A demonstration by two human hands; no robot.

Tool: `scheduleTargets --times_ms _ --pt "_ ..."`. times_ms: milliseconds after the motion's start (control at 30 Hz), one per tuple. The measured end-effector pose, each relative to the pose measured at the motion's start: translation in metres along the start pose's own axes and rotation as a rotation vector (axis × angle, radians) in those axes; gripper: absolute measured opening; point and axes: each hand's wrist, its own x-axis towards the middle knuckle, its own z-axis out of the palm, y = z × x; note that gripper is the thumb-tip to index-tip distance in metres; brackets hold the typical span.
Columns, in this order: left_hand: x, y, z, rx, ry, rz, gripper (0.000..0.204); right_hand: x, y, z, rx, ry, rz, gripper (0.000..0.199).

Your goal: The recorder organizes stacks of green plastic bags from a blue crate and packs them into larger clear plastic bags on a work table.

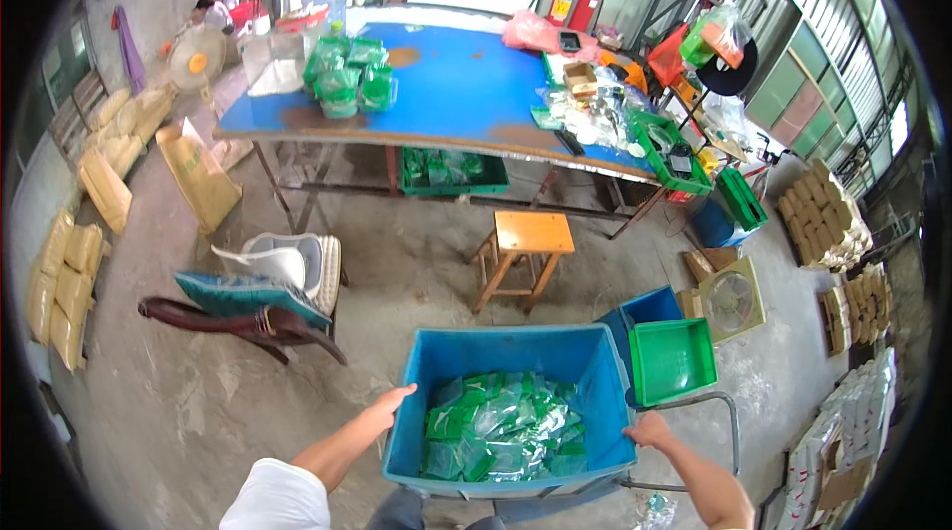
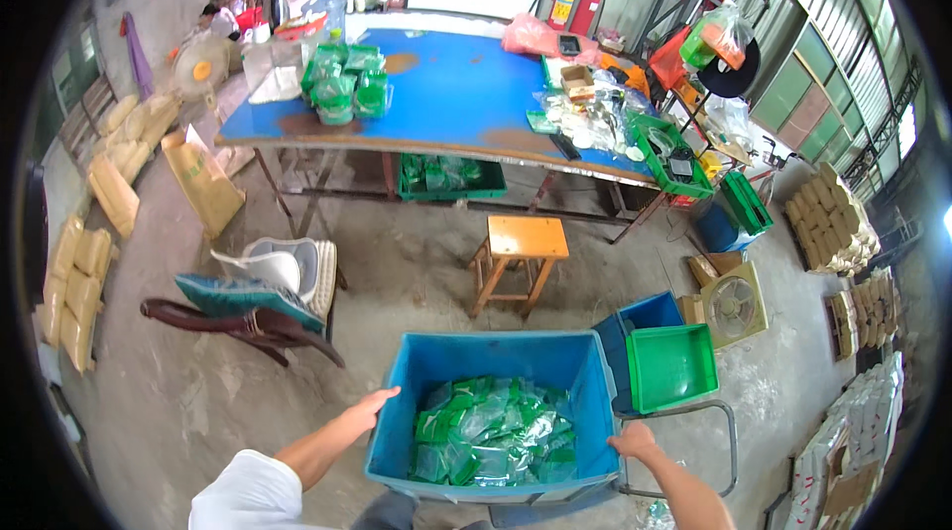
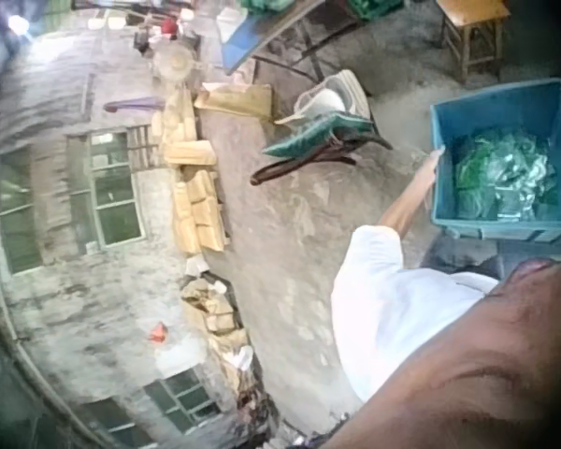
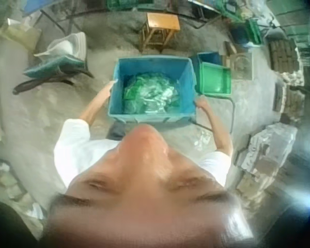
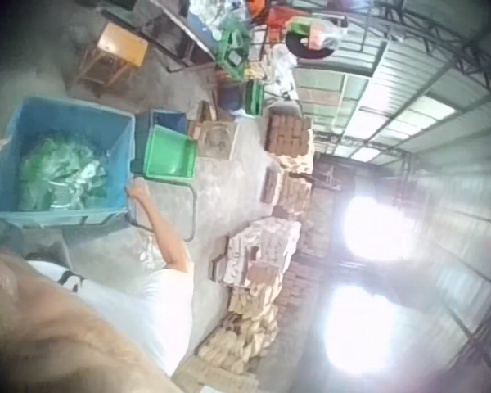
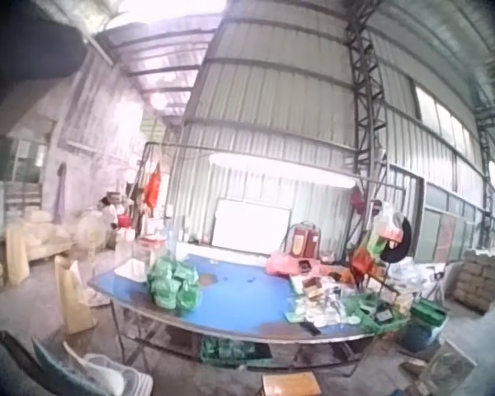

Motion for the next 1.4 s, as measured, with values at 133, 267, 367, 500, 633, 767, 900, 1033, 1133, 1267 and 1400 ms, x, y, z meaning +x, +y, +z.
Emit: scheduleTargets --times_ms 133,267,367,500,633,767,900,1033,1133,1267,1400 --pt "-0.083 0.094 -0.03 -0.066 0.074 0.289 0.066 -0.018 -0.101 -0.146 0.104 0.093 -0.272 0.056" --pt "-0.142 0.198 -0.022 -0.166 0.102 0.522 0.058 0.032 -0.176 -0.287 0.053 0.361 -0.48 0.047" --pt "-0.153 0.259 -0.004 -0.26 0.179 0.661 0.054 0.072 -0.237 -0.401 0.077 0.514 -0.496 0.038" --pt "-0.138 0.332 0.032 -0.482 0.167 0.779 0.054 0.149 -0.334 -0.54 -0.052 0.625 -0.65 0.031" --pt "-0.108 0.388 0.093 -0.701 0.334 0.871 0.05 0.251 -0.443 -0.656 -0.187 0.691 -0.714 0.024" --pt "-0.064 0.441 0.153 -0.655 0.412 0.684 0.037 0.368 -0.542 -0.724 -0.049 0.929 -0.851 0.027" --pt "-0.009 0.506 0.243 -0.678 -0.051 0.582 0.029 0.455 -0.586 -0.751 0.273 0.723 -1.151 0.045" --pt "-0.019 0.606 0.301 -0.597 -0.064 0.799 0.02 0.358 -0.55 -0.738 0.265 0.753 -1.433 0.046" --pt "0.017 0.673 0.312 -0.524 -0.093 0.772 0.017 0.34 -0.482 -0.729 0.406 0.738 -1.339 0.044" --pt "0.092 0.768 0.285 -0.467 -0.101 0.815 0.019 0.391 -0.444 -0.708 0.622 0.889 -1.095 0.035" --pt "0.147 0.901 0.309 -0.376 -0.155 0.892 0.024 0.449 -0.434 -0.704 0.717 0.793 -0.921 0.029"
